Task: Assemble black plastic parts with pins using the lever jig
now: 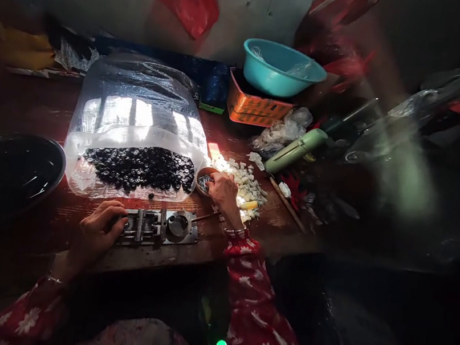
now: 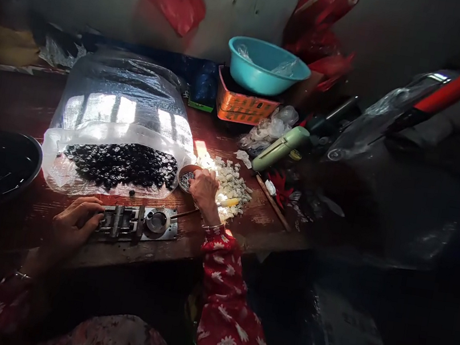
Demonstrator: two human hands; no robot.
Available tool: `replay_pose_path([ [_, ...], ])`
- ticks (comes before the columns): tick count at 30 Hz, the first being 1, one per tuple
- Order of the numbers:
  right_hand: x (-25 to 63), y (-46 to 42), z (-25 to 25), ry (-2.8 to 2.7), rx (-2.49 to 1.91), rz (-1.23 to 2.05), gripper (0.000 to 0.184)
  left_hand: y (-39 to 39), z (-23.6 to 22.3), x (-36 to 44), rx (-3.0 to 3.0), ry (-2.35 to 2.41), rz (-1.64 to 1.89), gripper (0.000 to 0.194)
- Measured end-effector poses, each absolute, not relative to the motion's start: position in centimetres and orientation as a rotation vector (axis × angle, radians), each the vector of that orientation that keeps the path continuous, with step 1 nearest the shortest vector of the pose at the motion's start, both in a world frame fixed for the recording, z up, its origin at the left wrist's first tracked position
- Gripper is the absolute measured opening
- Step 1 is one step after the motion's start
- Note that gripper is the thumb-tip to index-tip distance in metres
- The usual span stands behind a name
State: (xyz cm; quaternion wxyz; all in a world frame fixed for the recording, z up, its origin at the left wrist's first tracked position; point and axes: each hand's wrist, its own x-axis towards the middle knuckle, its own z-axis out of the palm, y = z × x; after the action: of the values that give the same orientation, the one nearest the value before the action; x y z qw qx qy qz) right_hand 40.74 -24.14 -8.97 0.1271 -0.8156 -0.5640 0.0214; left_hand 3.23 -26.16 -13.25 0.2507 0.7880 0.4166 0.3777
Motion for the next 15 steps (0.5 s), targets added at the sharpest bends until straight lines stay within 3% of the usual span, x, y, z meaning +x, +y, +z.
replay_pose_path([
  [3, 40.6, -23.2, -9.5, -1.656, -2.408, 0.093, 0.013, -26.2, -13.5, 3.1, 2.168, 1.12, 1.03, 0.011],
  [10, 40.9, -24.1, -9.5, -1.583, -2.324, 0.113, 0.027, -26.2, -13.7, 3.1, 2.188, 1.124, 1.048, 0.011],
  [15, 41.9, -24.9, -10.1, -1.503, -2.156, 0.171, 0.026, -26.2, -13.5, 3.1, 2.204, 1.119, 1.047, 0.011],
])
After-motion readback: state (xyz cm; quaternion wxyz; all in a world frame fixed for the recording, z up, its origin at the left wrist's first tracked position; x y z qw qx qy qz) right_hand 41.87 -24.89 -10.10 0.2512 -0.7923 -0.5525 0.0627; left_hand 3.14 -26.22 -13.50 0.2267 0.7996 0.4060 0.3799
